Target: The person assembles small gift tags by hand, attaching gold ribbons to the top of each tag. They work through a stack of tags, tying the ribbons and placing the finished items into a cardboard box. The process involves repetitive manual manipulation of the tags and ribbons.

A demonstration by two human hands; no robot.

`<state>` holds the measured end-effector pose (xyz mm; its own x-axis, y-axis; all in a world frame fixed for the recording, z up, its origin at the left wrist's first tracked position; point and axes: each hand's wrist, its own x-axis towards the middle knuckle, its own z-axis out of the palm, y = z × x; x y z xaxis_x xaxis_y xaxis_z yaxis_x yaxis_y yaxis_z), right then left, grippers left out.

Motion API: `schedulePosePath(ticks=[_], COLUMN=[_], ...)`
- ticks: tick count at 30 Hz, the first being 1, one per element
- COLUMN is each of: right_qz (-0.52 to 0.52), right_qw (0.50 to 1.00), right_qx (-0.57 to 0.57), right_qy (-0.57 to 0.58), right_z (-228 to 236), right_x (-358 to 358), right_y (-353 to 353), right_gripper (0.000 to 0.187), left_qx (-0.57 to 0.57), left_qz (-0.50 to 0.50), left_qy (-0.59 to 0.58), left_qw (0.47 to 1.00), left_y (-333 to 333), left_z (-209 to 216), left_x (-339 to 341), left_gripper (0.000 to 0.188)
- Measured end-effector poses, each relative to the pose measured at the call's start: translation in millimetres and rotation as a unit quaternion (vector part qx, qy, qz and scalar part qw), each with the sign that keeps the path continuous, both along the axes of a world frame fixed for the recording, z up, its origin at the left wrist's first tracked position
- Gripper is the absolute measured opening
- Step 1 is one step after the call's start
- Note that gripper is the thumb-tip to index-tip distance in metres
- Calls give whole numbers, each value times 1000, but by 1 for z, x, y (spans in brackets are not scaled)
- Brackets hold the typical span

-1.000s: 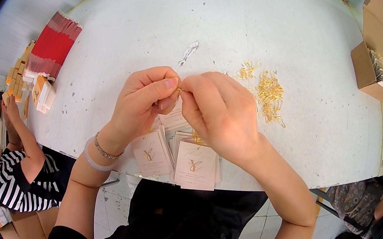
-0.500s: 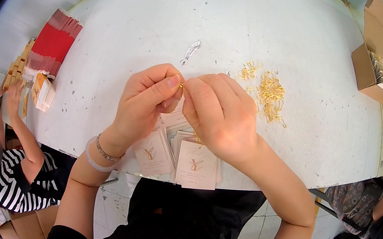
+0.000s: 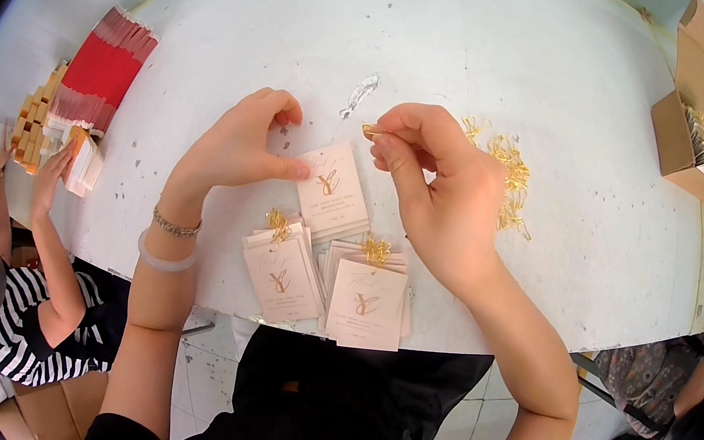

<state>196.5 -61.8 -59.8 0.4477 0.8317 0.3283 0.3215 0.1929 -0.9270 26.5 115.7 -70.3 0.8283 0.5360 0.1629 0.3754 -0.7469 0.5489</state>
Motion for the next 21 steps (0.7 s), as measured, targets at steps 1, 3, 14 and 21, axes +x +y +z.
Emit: schedulePosePath(ticks=[1,3,14,21], right_qz=[-13,-37,-52,-88], right_qw=[1000,999,995,989], right_qx=[7,22,-78,-103], right_qy=[8,23,-34,-65], right_z=[-3,-10,10,18], right_x=[0,-1,-14,-20], right_y=[2,7,24,37], right_gripper=[8,5,7,9], left_qx=[-61,-179,-69,-221], left_qz=[-3,-8,10,46], left_qy=[37,111,-21,-123], left_qw=[997,978,997,966], left_y=[4,11,-10,-15], left_z=[0,6,2,9], left_x=[2,7,13,15], left_gripper=[34,33,37,16])
